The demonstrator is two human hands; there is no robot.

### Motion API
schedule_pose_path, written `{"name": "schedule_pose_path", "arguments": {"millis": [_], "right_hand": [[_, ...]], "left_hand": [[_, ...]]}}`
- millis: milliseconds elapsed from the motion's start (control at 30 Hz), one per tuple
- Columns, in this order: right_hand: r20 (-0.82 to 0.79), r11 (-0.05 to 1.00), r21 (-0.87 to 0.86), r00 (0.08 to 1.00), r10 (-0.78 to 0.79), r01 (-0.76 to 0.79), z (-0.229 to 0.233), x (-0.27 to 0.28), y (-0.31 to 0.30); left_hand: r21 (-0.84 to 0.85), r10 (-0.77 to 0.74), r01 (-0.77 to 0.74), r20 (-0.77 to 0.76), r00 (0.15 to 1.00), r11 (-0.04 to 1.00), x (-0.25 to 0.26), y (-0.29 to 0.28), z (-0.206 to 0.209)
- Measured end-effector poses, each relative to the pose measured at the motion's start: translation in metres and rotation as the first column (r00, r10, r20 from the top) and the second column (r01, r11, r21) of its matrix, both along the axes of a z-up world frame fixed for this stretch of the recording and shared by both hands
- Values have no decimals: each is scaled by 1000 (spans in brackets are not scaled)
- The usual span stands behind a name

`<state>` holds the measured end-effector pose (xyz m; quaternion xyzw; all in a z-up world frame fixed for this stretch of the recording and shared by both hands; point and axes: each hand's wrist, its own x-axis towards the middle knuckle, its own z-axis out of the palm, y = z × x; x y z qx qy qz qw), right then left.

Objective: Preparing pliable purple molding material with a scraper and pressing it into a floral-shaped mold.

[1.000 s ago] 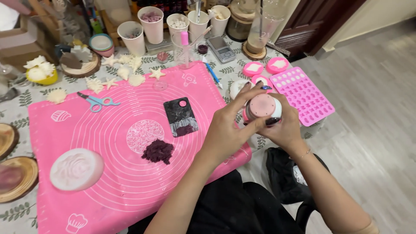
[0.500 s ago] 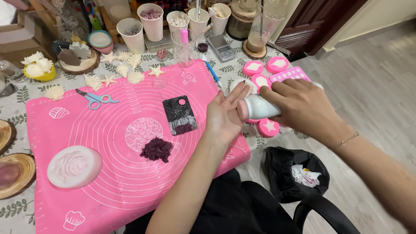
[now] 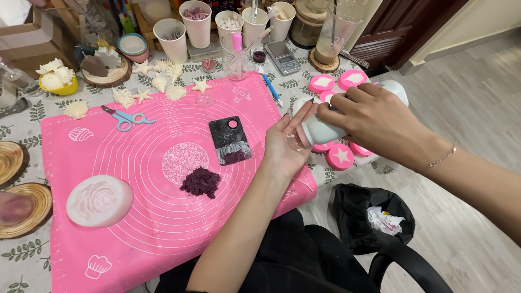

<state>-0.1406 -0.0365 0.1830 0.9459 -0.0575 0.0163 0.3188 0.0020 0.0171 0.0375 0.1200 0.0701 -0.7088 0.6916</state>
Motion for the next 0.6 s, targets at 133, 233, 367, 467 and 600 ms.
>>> {"name": "schedule_pose_path", "arguments": {"millis": [133,233,367,467,600], "right_hand": [[12,1000,8,1000,-28,28,-2,0,-4],[-7,998,-46,999,-32,32,-1,-1,-9],[-48,994,-98,998,-42,37,0,1,-16],[-55,997,-69,998,-36,32,0,4,-18],[-104,996,-83,993,-51,43,0,6,-18]], "left_hand": [[-130,8,-15,-53,999,991,-1,-21,-40],[-204,8,-23,-70,998,979,-1,-28,-42],[-83,6,-5,12,1000,997,-2,-26,-21],[-60,9,-8,9,1000,998,-6,-36,-35],[-69,16,-15,12,1000,997,-8,-38,-43]]}}
